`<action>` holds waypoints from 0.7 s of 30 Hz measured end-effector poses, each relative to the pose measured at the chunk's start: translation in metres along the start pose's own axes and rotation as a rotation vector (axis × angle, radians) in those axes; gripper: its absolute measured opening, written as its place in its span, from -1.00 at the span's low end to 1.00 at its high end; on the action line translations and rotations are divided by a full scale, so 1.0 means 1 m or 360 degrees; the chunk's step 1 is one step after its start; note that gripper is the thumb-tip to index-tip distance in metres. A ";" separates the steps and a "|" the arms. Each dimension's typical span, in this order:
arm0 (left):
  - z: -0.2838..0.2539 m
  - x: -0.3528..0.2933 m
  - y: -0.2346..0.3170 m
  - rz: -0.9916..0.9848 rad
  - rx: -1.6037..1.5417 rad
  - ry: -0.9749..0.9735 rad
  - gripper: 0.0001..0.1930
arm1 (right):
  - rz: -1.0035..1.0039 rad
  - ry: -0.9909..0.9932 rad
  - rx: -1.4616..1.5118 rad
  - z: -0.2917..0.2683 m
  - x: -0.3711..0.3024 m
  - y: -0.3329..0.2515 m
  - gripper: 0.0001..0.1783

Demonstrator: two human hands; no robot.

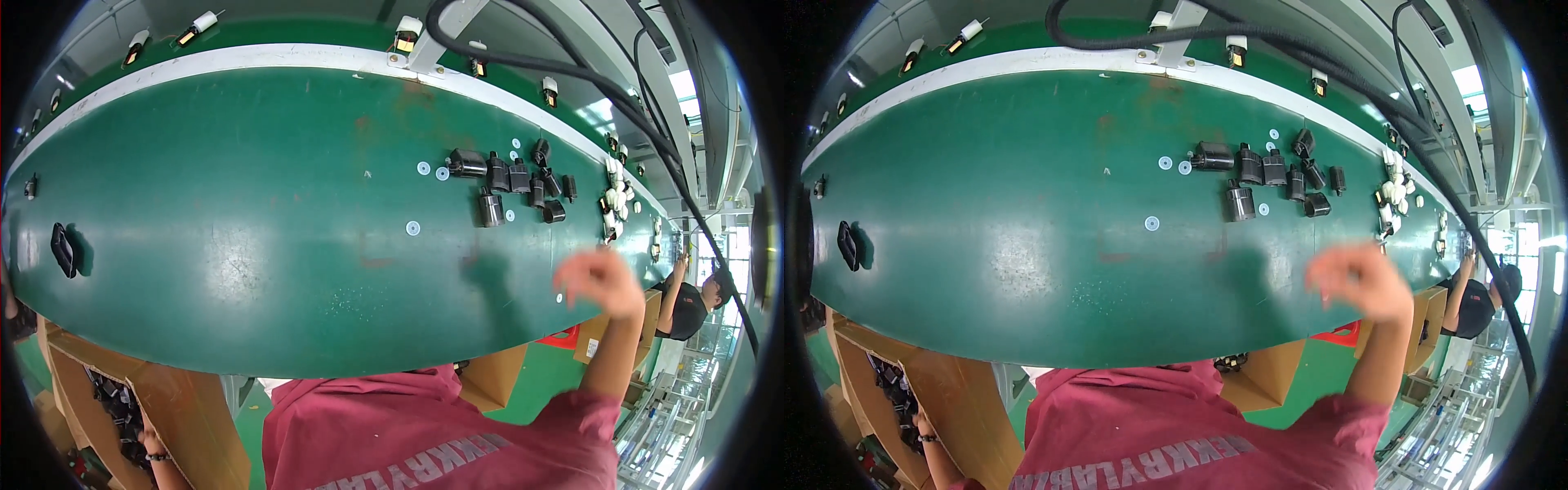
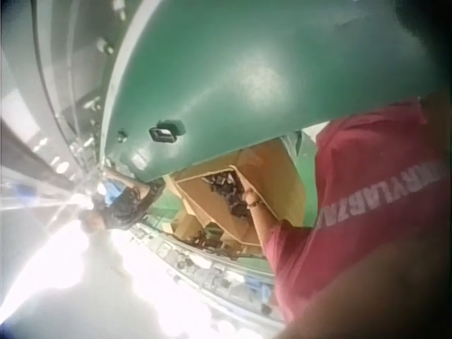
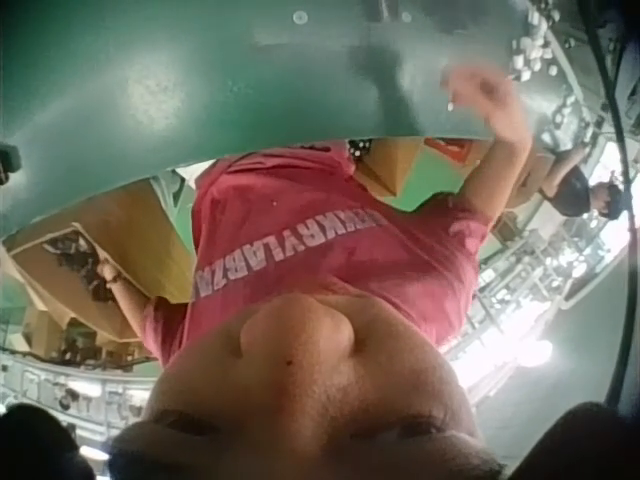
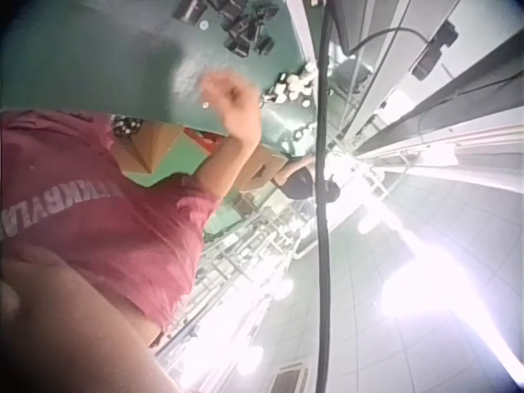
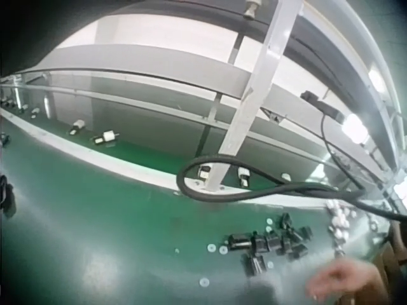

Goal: The person assembles small electronic components by hand, fitting a white motor into a black plastic housing.

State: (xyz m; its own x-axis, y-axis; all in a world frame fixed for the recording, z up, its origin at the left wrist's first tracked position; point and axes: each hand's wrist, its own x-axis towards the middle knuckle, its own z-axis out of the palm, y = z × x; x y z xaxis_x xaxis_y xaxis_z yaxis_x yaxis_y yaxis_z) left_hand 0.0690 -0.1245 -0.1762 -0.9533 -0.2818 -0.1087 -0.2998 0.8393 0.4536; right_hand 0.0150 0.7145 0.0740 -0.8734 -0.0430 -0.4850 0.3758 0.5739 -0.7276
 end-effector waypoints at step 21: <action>-0.095 -0.023 0.153 -0.0010 0.0261 0.0729 -0.83 | -0.0465 0.0649 0.1138 -0.058 0.229 -0.040 -0.60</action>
State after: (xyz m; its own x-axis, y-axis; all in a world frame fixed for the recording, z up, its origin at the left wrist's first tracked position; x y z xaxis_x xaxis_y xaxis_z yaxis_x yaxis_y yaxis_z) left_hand 0.0481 -0.0338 -0.0200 -0.8482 -0.4319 0.3066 -0.3424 0.8888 0.3046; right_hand -0.2180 0.7291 0.0195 -0.9564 0.2665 -0.1197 0.1045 -0.0707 -0.9920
